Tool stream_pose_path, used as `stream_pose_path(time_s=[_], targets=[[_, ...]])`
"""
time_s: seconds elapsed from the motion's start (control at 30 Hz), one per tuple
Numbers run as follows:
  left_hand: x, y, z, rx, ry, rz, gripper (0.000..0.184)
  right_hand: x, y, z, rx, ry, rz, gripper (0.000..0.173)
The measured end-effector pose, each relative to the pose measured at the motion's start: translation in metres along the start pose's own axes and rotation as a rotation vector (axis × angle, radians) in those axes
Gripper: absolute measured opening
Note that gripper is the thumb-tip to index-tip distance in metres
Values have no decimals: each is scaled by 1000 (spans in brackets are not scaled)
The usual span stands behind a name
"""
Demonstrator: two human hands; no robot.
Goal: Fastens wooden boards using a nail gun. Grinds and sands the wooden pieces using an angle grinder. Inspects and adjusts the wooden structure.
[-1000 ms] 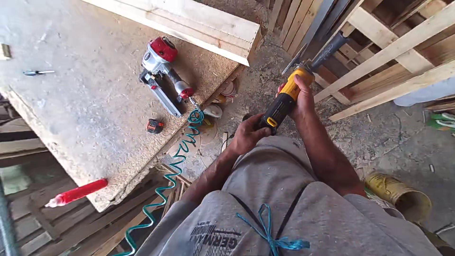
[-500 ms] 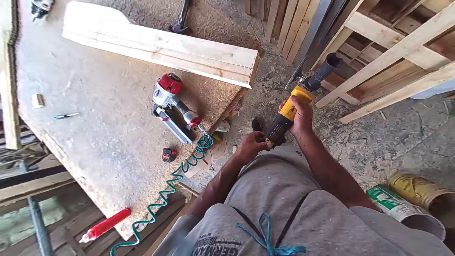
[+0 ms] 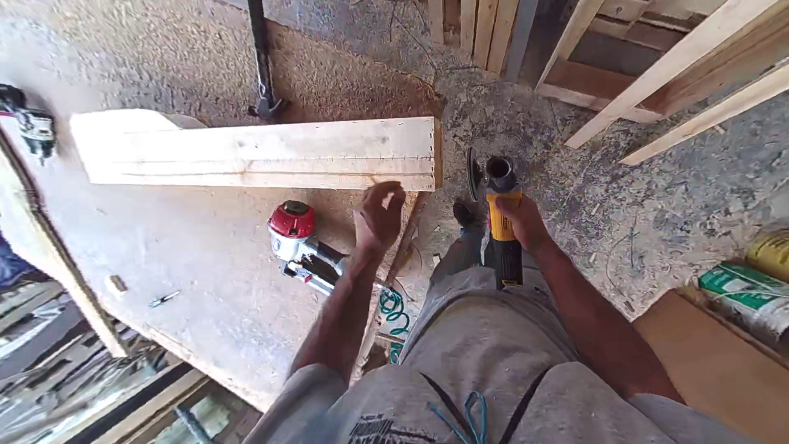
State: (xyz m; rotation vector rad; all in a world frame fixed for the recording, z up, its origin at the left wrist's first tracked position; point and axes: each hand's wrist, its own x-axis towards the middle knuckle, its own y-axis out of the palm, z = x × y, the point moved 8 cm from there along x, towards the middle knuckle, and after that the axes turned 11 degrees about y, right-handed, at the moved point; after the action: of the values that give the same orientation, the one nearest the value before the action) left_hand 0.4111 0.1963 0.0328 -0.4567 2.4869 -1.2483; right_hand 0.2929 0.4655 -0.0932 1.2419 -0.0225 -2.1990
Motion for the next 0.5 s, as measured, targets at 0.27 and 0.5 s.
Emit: stream_pose_path(time_s=[0.27,0.5], targets=[[161,19,72,461,219,98,78,41,-12,-28,46,95,19,61],[126,32,73,439,366,115,73,23,2,-58,87,87,-43,60]])
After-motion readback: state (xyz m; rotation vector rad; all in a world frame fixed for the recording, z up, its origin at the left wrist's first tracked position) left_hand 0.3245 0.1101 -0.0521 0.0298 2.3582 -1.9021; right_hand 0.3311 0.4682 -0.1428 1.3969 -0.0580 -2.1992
